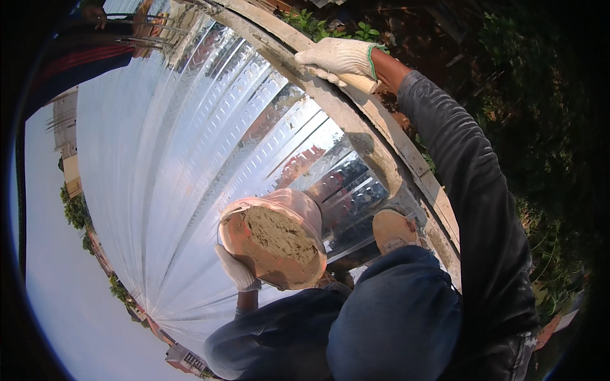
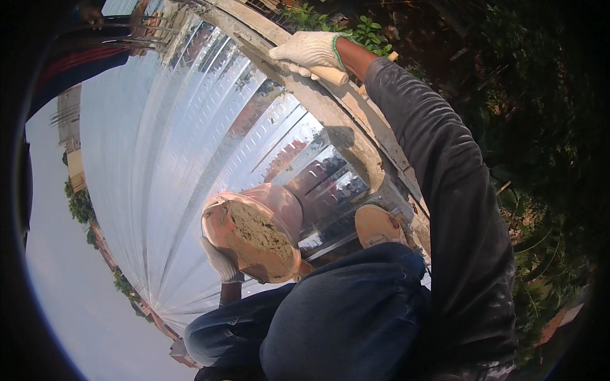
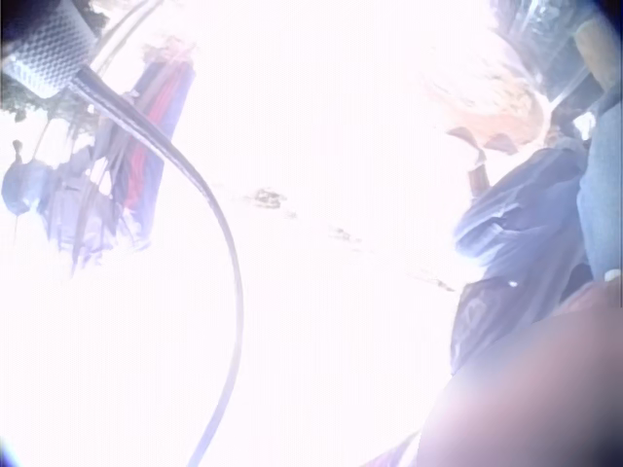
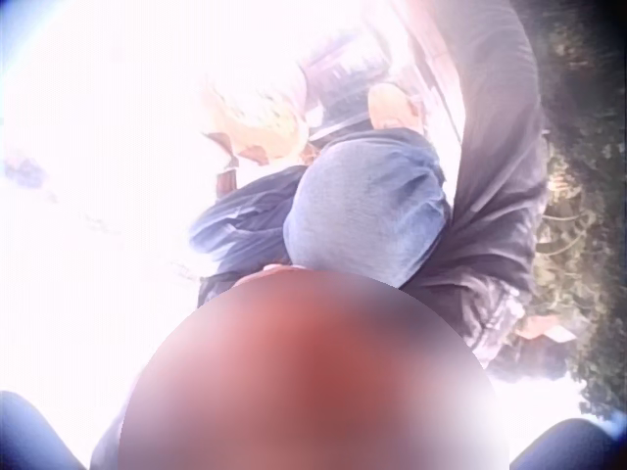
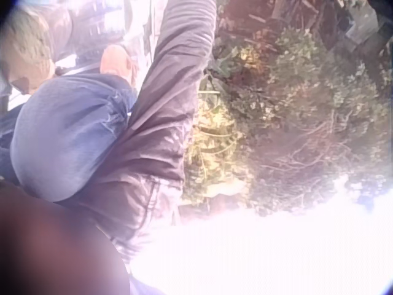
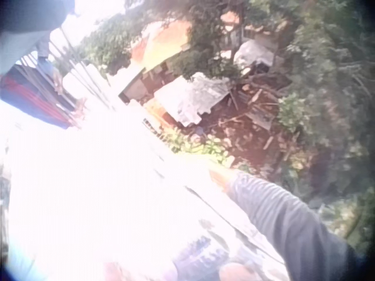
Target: The person scoops cement from a bucket with a trowel and applies it to the edge of a corrugated metal roof. The person repeatedly smooths the cement along the roof edge while standing on the roof.
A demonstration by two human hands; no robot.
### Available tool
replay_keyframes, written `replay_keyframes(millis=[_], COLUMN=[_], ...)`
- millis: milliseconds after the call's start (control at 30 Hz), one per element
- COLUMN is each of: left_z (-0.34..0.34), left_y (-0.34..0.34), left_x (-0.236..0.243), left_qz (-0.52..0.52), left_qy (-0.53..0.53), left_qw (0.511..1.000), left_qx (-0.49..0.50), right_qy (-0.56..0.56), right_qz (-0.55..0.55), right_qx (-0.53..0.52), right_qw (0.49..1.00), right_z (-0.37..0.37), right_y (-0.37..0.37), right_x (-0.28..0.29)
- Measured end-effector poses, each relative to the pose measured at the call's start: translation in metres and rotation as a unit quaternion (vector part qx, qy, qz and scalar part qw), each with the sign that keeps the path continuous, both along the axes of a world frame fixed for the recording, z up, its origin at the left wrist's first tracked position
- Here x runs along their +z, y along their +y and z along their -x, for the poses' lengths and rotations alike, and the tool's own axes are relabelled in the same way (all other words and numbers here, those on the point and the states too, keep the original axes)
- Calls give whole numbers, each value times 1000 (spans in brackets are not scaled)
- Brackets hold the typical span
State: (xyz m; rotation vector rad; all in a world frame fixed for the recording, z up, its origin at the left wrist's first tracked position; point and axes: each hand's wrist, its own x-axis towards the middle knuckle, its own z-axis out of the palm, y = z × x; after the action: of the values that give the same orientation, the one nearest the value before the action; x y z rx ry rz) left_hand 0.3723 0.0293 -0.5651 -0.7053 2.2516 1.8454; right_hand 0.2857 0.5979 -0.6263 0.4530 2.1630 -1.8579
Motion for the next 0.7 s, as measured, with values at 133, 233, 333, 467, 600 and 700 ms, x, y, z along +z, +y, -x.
replay_keyframes(millis=[133, 233, 333, 467, 600, 700], left_z=[-1, 2, -2, 3, 3, 5], left_y=[-1, -9, -3, -10, -3, -3], left_x=[6, 4, 6, 2, 3, 3], left_qz=[7, 9, -7, 13, 29, 56], left_qy=[-13, -23, -21, -1, -18, -18], left_qw=[1000, 1000, 1000, 1000, 999, 998], left_qx=[13, 6, 13, 7, 24, 29], right_qy=[1, -23, -42, -65, -67, -92], right_qz=[19, 16, 29, 90, 86, 137], right_qx=[57, 83, 104, 117, 90, 64], right_qw=[998, 996, 993, 987, 990, 984], right_z=[58, 83, 80, 59, 22, -1], right_y=[4, 2, 3, 7, 5, -4], right_x=[-8, -28, -25, -17, -22, -23])
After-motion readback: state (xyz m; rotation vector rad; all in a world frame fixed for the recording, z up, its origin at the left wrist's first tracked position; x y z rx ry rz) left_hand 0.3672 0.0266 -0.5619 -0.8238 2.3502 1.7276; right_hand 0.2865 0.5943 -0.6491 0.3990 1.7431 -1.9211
